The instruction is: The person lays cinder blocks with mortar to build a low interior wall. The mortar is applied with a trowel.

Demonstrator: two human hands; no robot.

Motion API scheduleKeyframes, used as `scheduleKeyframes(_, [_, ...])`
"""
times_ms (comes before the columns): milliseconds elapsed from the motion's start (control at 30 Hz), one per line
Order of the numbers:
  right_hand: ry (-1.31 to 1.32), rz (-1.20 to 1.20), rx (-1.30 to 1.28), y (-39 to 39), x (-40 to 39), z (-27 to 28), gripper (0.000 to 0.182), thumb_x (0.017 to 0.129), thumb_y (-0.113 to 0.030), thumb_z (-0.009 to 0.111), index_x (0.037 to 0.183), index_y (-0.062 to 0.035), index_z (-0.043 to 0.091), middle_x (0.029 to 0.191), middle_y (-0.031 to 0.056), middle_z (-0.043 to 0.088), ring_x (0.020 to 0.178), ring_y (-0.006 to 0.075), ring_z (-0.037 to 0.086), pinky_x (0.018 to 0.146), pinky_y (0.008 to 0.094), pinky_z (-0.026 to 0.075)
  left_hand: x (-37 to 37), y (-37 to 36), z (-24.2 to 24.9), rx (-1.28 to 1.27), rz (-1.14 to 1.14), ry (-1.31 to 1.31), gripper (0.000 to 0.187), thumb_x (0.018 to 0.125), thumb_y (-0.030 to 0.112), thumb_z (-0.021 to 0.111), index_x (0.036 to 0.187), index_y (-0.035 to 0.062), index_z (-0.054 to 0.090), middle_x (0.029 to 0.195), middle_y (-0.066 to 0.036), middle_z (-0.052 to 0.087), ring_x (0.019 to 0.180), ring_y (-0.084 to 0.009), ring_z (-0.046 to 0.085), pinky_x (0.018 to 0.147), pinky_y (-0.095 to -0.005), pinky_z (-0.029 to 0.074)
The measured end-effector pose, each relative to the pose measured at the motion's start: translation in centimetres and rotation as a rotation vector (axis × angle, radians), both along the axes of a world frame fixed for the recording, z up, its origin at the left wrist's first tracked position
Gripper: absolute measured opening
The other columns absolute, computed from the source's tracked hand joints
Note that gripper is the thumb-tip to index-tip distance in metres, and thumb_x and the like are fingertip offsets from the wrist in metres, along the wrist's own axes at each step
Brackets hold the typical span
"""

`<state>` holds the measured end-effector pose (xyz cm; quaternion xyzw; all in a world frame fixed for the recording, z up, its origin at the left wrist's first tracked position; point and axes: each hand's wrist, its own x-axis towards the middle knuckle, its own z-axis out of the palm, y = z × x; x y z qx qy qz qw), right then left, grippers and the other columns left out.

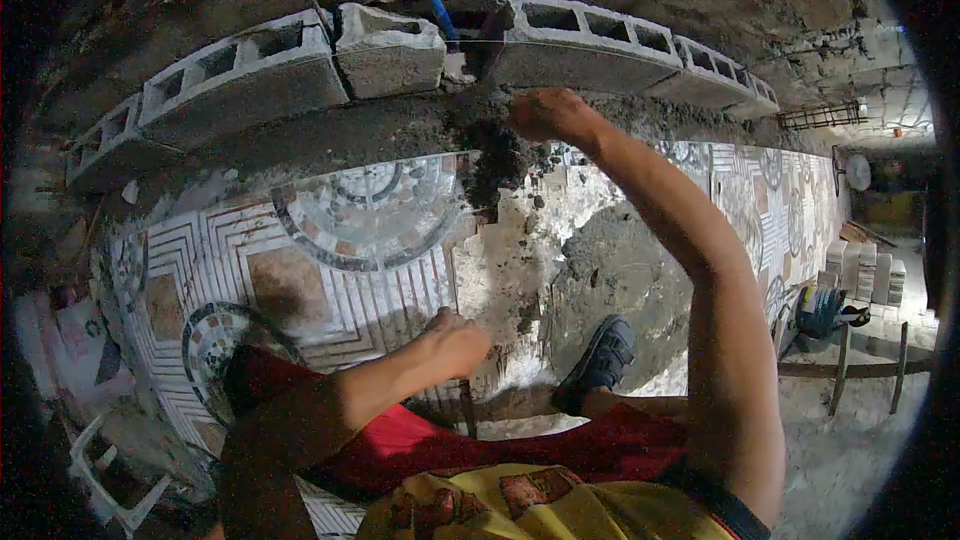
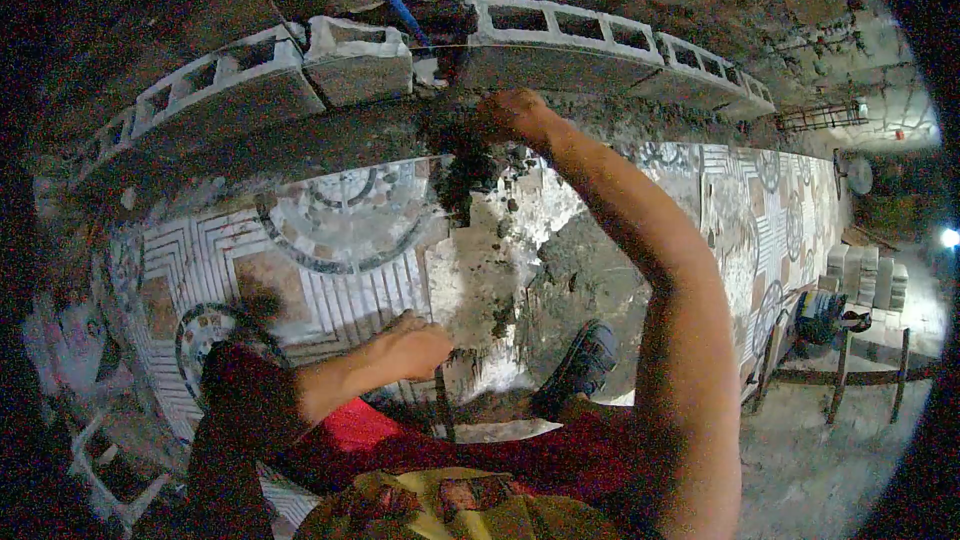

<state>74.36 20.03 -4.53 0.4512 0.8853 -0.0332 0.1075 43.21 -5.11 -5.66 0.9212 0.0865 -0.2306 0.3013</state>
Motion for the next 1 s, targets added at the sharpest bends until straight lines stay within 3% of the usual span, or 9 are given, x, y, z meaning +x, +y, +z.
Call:
scheduleKeyframes(100, [-0.306,-0.116,-0.190,-1.5,0.3,6.2,0.021,0.086,-0.021,0.045,0.085,-0.0084,0.062,0.086,0.0109,0.064,0.079,0.0291,0.064,0.063,0.0412,0.052,-1.7,-2.5,-6.3,0.122,0.045,-0.239,0.015,0.064,0.017,0.064,0.075,0.0072,0.065,0.073,-0.010,0.061,0.069,-0.0265,0.062,0.061,-0.0435,0.046])
scheduleKeyframes(300, [-0.177,0.043,0.003,-0.2,0.4,2.1,0.022,0.085,-0.025,0.048,0.087,-0.0085,0.063,0.090,0.0111,0.064,0.080,0.0297,0.064,0.063,0.0426,0.052,0.5,-0.4,0.4,0.365,-0.073,-0.111,0.012,0.080,0.021,0.054,0.070,0.0144,0.052,0.075,0.001,0.052,0.062,-0.0163,0.047,0.054,-0.0338,0.037])
scheduleKeyframes(367, [-0.089,0.208,0.161,0.4,-0.5,0.5,0.023,0.085,-0.026,0.048,0.088,-0.0085,0.063,0.089,0.0119,0.064,0.081,0.0305,0.063,0.064,0.0433,0.052,2.3,2.8,5.1,-0.030,0.004,0.088,0.009,0.065,0.017,0.064,0.068,0.0081,0.064,0.063,-0.009,0.060,0.067,-0.0258,0.061,0.063,-0.0443,0.047])
scheduleKeyframes(433, [-0.029,-0.224,-0.218,0.8,-2.0,1.4,0.025,0.085,-0.029,0.048,0.089,-0.0085,0.063,0.088,0.0146,0.064,0.083,0.0322,0.063,0.067,0.0452,0.052,2.5,2.2,2.9,0.036,-0.085,0.103,0.010,0.070,0.020,0.060,0.065,0.0110,0.059,0.064,-0.005,0.055,0.065,-0.0232,0.056,0.060,-0.0420,0.043])
scheduleKeyframes(500, [-0.072,-0.213,-0.143,-0.5,-0.2,2.8,0.025,0.085,-0.028,0.048,0.088,-0.0081,0.063,0.087,0.0154,0.064,0.082,0.0328,0.063,0.067,0.0455,0.052,1.7,0.5,-1.3,0.092,-0.169,0.123,0.016,0.076,0.023,0.056,0.063,0.0138,0.053,0.064,-0.001,0.051,0.062,-0.0206,0.050,0.057,-0.0398,0.039])
scheduleKeyframes(600, [-0.198,-0.325,-0.213,-0.6,-1.2,5.8,0.028,0.086,-0.030,0.047,0.088,-0.0071,0.062,0.087,0.0171,0.064,0.082,0.0335,0.063,0.070,0.0457,0.051,-0.6,-0.6,-3.7,0.385,0.084,-0.480,0.014,0.067,0.022,0.063,0.057,0.0134,0.059,0.059,-0.004,0.054,0.064,-0.0231,0.056,0.058,-0.0423,0.042])
scheduleKeyframes(833, [0.347,-0.258,-0.298,-0.1,6.5,-0.2,0.024,0.086,-0.028,0.049,0.088,-0.0072,0.061,0.085,0.0123,0.062,0.080,0.0305,0.062,0.067,0.0428,0.052,2.7,3.8,5.0,-0.095,0.010,0.100,0.004,0.061,0.011,0.065,0.065,0.0110,0.067,0.076,-0.012,0.064,0.072,-0.0279,0.063,0.063,-0.0477,0.046])
scheduleKeyframes(900, [-0.340,-0.125,-0.182,-0.1,5.6,3.2,0.022,0.086,-0.031,0.050,0.092,-0.0117,0.058,0.087,0.0072,0.059,0.079,0.0285,0.060,0.064,0.0452,0.052,2.1,2.9,3.0,-0.050,0.038,0.100,0.005,0.061,0.011,0.065,0.066,0.0102,0.067,0.076,-0.012,0.064,0.072,-0.0278,0.063,0.064,-0.0481,0.046])
scheduleKeyframes(1000, [-0.380,-0.168,-0.177,-0.5,8.2,9.5,0.020,0.087,-0.028,0.047,0.092,-0.0132,0.059,0.088,0.0079,0.059,0.081,0.0286,0.060,0.063,0.0441,0.052,0.7,0.9,-0.5,0.012,0.204,-0.200,0.022,0.066,0.018,0.065,0.084,0.0040,0.064,0.076,-0.014,0.063,0.074,-0.0305,0.065,0.064,-0.0439,0.050])
